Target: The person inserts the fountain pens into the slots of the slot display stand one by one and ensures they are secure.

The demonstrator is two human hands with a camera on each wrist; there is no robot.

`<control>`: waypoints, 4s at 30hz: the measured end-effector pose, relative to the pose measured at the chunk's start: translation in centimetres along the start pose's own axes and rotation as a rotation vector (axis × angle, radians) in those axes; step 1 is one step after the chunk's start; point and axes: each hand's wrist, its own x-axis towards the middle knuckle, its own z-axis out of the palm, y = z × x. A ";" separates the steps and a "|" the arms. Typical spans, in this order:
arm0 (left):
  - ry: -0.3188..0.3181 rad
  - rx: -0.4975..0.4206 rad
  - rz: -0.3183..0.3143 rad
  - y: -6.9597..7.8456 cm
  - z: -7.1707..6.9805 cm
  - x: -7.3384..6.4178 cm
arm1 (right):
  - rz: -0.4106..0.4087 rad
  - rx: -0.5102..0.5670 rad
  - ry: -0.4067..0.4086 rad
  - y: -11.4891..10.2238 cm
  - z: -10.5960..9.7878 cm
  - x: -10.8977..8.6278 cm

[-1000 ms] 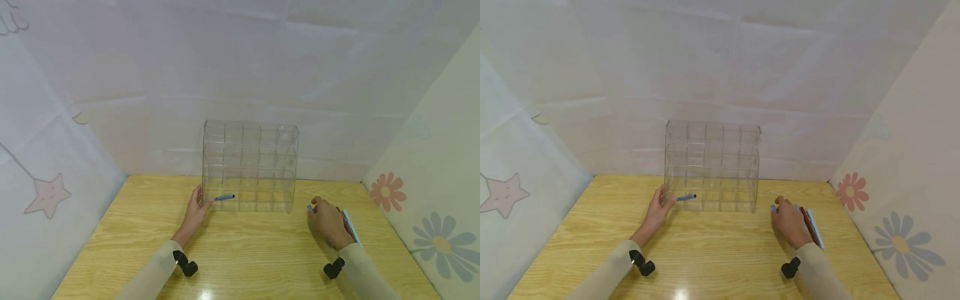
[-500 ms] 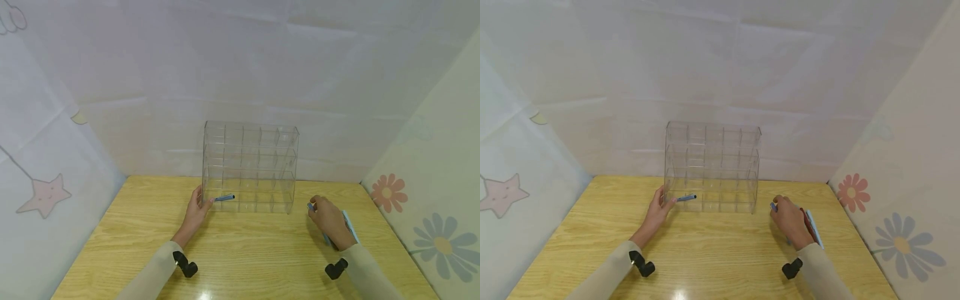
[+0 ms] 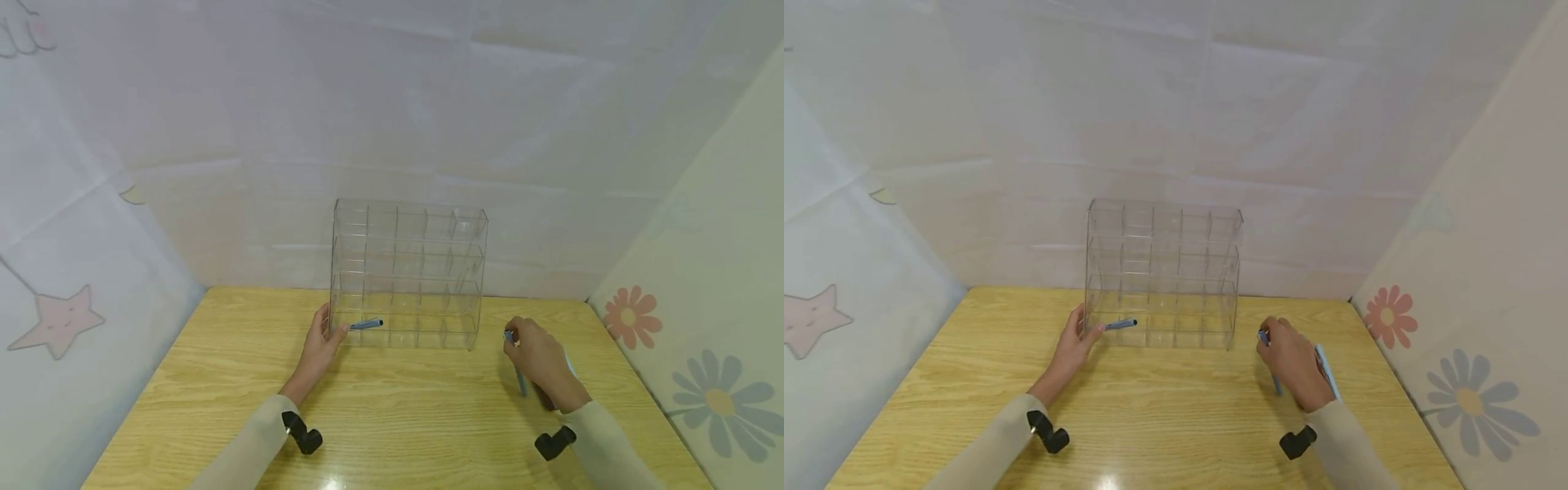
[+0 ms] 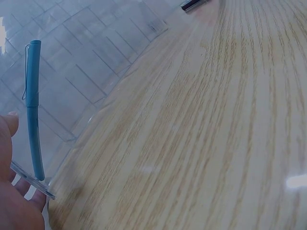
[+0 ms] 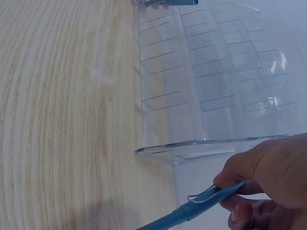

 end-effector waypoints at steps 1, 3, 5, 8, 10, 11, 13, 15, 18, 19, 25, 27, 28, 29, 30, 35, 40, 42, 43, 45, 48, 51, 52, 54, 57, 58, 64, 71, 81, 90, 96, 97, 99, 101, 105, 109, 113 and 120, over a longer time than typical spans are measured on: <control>0.001 0.002 -0.004 0.0 0.0 0.0 | 0.001 0.003 0.002 -0.1 -0.2 -0.1; 0.000 0.010 -0.006 -0.1 0.0 0.0 | -0.001 0.006 0.005 -0.3 -0.5 -0.2; 0.000 0.013 -0.007 -0.2 0.0 0.1 | -0.002 0.005 0.013 -0.5 -0.8 -0.3; 0.006 0.010 -0.006 -0.3 0.1 0.1 | -0.013 0.000 0.023 -0.7 -1.2 -0.5; 0.009 0.012 -0.001 -0.4 0.1 0.1 | -0.020 0.000 0.027 -0.9 -1.4 -0.6; 0.011 0.012 0.001 -0.4 0.1 0.1 | -0.023 0.000 0.029 -0.9 -1.5 -0.6; 0.013 0.012 0.001 -0.4 0.1 0.0 | -0.028 0.004 0.036 -1.1 -1.7 -0.7; 0.012 0.016 0.001 -0.4 0.1 -0.1 | -0.034 0.011 0.046 -1.2 -1.8 -0.7; 0.010 0.016 -0.005 -0.3 0.1 -0.2 | -0.046 0.012 0.059 -1.3 -1.9 -0.8; 0.008 0.016 -0.006 -0.3 0.1 -0.2 | -0.049 0.013 0.060 -1.3 -1.9 -0.9; 0.000 0.011 -0.012 -0.3 0.1 -0.3 | -0.065 0.024 0.070 -1.6 -2.1 -1.0; -0.001 0.010 -0.008 -0.3 0.1 -0.3 | -0.071 0.027 0.079 -1.7 -2.1 -1.0; -0.001 0.011 -0.005 -0.3 0.1 -0.3 | -0.075 0.028 0.083 -1.8 -2.2 -1.0; -0.002 0.010 -0.002 -0.3 0.0 -0.3 | -0.078 0.029 0.086 -1.9 -2.3 -1.0; -0.001 0.010 0.000 -0.2 0.0 -0.3 | -0.078 0.029 0.089 -2.0 -2.4 -1.0; -0.006 0.010 0.000 0.0 -0.1 -0.2 | -0.085 0.043 0.095 -2.3 -2.8 -0.9; -0.006 0.017 0.003 0.0 -0.1 0.0 | -0.095 0.065 0.091 -2.8 -3.1 -0.8; -0.006 0.020 0.006 0.0 -0.1 0.0 | -0.097 0.077 0.093 -2.9 -3.3 -0.8; -0.005 0.018 0.006 0.1 -0.1 0.0 | -0.097 0.083 0.094 -3.0 -3.3 -0.8; -0.005 0.015 0.006 0.2 0.0 -0.1 | -0.096 0.096 0.096 -3.0 -3.4 -0.8; -0.005 0.009 0.005 0.2 0.0 -0.1 | -0.097 0.105 0.098 -3.1 -3.4 -0.7; -0.005 0.007 0.004 0.3 0.0 -0.2 | -0.099 0.110 0.105 -3.2 -3.4 -0.7; -0.005 0.006 0.005 0.3 0.0 -0.2 | -0.101 0.112 0.108 -3.2 -3.3 -0.7; -0.004 0.008 0.002 0.2 0.0 -0.2 | -0.104 0.116 0.112 -3.3 -3.3 -0.7; -0.004 0.008 -0.002 0.1 0.0 -0.1 | -0.105 0.117 0.114 -3.4 -3.3 -0.7; -0.002 0.010 -0.002 0.1 0.0 -0.1 | -0.106 0.119 0.113 -3.4 -3.3 -0.7; 0.003 0.020 -0.007 -0.2 0.0 0.0 | -0.119 0.134 0.114 -3.7 -3.4 -0.8; 0.001 0.017 -0.009 -0.2 0.0 0.1 | -0.122 0.149 0.099 -4.1 -3.5 -0.8; -0.011 0.013 -0.004 -0.1 -0.2 0.1 | -0.111 0.159 0.080 -4.4 -3.7 -0.8; 0.004 0.013 -0.010 -0.1 0.1 0.0 | -0.095 0.163 0.093 -4.8 -3.4 -0.5; -0.002 0.009 0.000 -0.2 0.1 -0.1 | -0.087 0.185 0.107 -5.3 -3.1 -0.3; -0.003 0.008 0.001 -0.2 0.1 0.0 | -0.087 0.186 0.110 -5.3 -3.1 -0.3; -0.002 0.008 0.000 -0.1 0.1 0.0 | -0.093 0.190 0.121 -5.3 -3.0 -0.3; 0.000 0.008 -0.002 -0.1 0.1 0.0 | -0.098 0.193 0.132 -5.4 -3.0 -0.3; 0.003 0.011 -0.003 -0.1 0.1 0.0 | -0.098 0.193 0.145 -5.4 -2.9 -0.3; -0.001 0.010 -0.003 -0.1 0.1 0.0 | -0.103 0.187 0.161 -5.6 -2.8 -0.1; -0.006 0.007 -0.001 -0.1 0.0 0.0 | -0.117 0.193 0.188 -5.8 -2.6 0.1; -0.003 0.011 0.002 -0.2 0.1 -0.1 | -0.136 0.234 0.214 -6.4 -2.5 0.3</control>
